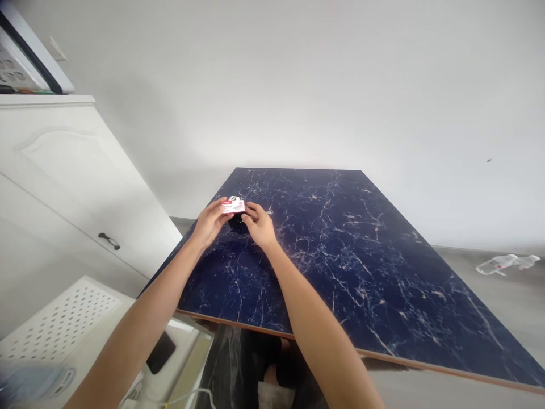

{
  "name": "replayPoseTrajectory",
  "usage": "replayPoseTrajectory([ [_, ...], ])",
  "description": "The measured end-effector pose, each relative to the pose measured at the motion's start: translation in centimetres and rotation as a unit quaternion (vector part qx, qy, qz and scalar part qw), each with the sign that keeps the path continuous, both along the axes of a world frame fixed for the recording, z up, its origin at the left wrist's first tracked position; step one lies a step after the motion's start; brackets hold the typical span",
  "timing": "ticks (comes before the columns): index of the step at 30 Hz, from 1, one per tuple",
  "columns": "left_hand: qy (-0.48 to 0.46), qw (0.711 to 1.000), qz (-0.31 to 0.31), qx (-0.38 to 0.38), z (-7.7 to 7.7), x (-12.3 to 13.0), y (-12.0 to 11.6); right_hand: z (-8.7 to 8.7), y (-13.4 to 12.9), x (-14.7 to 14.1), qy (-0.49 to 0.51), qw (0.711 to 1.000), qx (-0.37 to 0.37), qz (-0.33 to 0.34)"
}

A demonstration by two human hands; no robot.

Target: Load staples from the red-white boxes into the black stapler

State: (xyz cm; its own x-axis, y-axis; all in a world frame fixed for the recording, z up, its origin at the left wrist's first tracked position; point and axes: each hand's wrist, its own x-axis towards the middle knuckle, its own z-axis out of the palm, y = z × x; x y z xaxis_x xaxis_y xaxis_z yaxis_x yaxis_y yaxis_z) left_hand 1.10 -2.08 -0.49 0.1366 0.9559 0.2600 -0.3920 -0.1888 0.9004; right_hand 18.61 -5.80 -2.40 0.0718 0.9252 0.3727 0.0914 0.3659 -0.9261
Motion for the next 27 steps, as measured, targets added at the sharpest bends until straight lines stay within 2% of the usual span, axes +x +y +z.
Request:
replayPoseTrajectory([
  [1,-0.005,0.999,0.033,-0.002,0.0,-0.2,0.3,0.0,0.1,0.4,-0.024,1.000,0.013,-0.001],
  [3,0.004,0.992,0.128,-0.010,0.0,-1.1,1.0,-0.1,0.5,1.8,-0.091,0.993,0.036,-0.066],
  [5,0.079,0.968,0.239,-0.014,-0.2,-2.3,1.6,-0.5,1.0,3.8,-0.173,0.967,0.033,-0.184],
  [6,0.153,0.947,0.283,-0.010,-0.4,-3.0,1.8,-0.8,1.3,4.7,-0.219,0.950,0.025,-0.220],
  [8,0.341,0.879,0.332,0.013,-0.8,-4.0,1.9,-1.5,1.9,6.2,-0.291,0.930,0.021,-0.223],
  [10,0.504,0.792,0.341,0.051,-1.3,-4.4,1.7,-2.1,2.3,6.8,-0.349,0.921,0.026,-0.174],
  [11,0.554,0.757,0.339,0.075,-1.5,-4.3,1.6,-2.3,2.4,6.8,-0.375,0.915,0.027,-0.148],
  [12,0.583,0.733,0.336,0.101,-1.7,-4.0,1.4,-2.4,2.5,6.6,-0.401,0.907,0.028,-0.127],
  [13,0.596,0.722,0.326,0.132,-1.8,-3.7,1.3,-2.5,2.5,6.4,-0.426,0.897,0.028,-0.112],
  [17,0.594,0.729,0.250,0.232,-2.0,-2.2,1.0,-2.2,1.9,5.7,-0.487,0.865,0.024,-0.115],
  [21,0.601,0.728,0.202,0.259,-2.3,-1.9,1.1,-1.6,1.4,5.6,-0.522,0.843,0.025,-0.123],
  [27,0.599,0.735,0.189,0.256,-2.7,-2.2,1.4,-0.7,1.0,5.8,-0.510,0.848,-0.025,-0.141],
])
